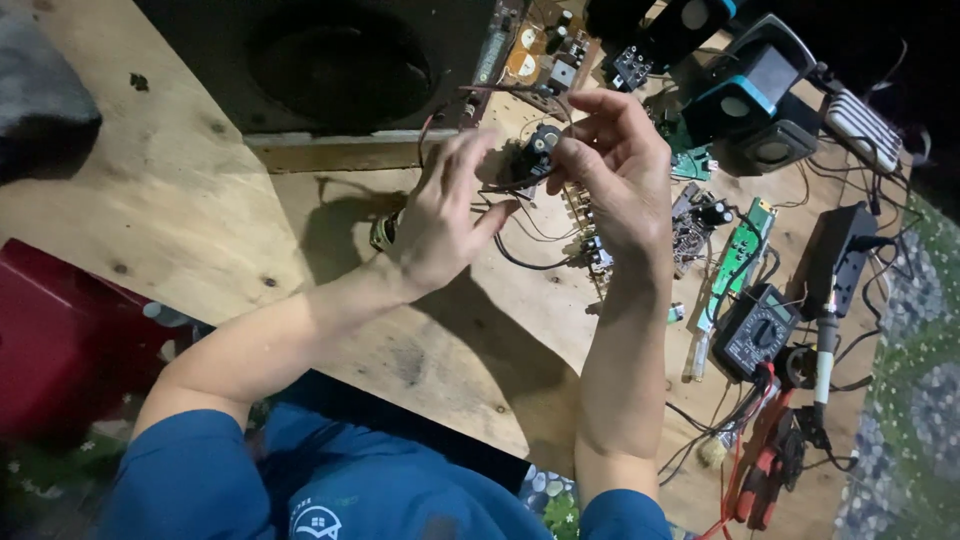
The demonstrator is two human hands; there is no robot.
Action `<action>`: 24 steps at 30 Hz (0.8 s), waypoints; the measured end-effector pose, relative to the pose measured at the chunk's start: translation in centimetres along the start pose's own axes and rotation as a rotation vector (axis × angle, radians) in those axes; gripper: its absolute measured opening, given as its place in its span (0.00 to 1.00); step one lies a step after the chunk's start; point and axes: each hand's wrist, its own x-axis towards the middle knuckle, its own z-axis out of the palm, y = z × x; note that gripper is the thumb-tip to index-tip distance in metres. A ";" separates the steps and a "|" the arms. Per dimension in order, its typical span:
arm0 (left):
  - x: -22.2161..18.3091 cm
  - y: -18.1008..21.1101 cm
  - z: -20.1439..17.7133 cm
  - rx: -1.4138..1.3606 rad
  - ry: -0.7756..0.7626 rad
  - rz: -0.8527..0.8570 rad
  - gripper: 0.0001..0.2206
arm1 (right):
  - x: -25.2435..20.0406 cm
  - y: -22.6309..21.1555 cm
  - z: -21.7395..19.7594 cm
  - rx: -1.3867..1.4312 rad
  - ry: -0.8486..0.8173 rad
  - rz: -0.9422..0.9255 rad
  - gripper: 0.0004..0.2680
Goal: The person is repairing electronics by connecting wires to circuit boards, testing them with a multimeter, and soldering connections.
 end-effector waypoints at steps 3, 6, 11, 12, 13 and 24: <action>0.0 -2.0 1.4 -0.001 -0.154 -0.106 0.13 | -0.3 -0.4 0.3 0.101 0.005 -0.009 0.14; 0.0 -1.5 1.4 -0.245 -0.088 -0.218 0.03 | -0.2 0.1 0.3 0.121 -0.025 -0.014 0.13; 0.7 -2.6 2.3 -0.260 -0.015 -0.286 0.01 | -0.9 5.0 -1.3 -0.445 -0.065 -0.001 0.09; 0.8 -2.7 2.3 -0.340 -0.035 -0.396 0.03 | -1.7 6.1 -1.7 -0.586 -0.143 0.053 0.09; 0.8 -2.7 2.7 -0.343 -0.034 -0.395 0.03 | -2.5 6.5 -1.6 -0.590 -0.142 0.054 0.09; -1.0 -3.9 6.4 -0.720 -0.097 -0.669 0.05 | -5.1 11.6 -1.8 -0.326 0.114 0.183 0.03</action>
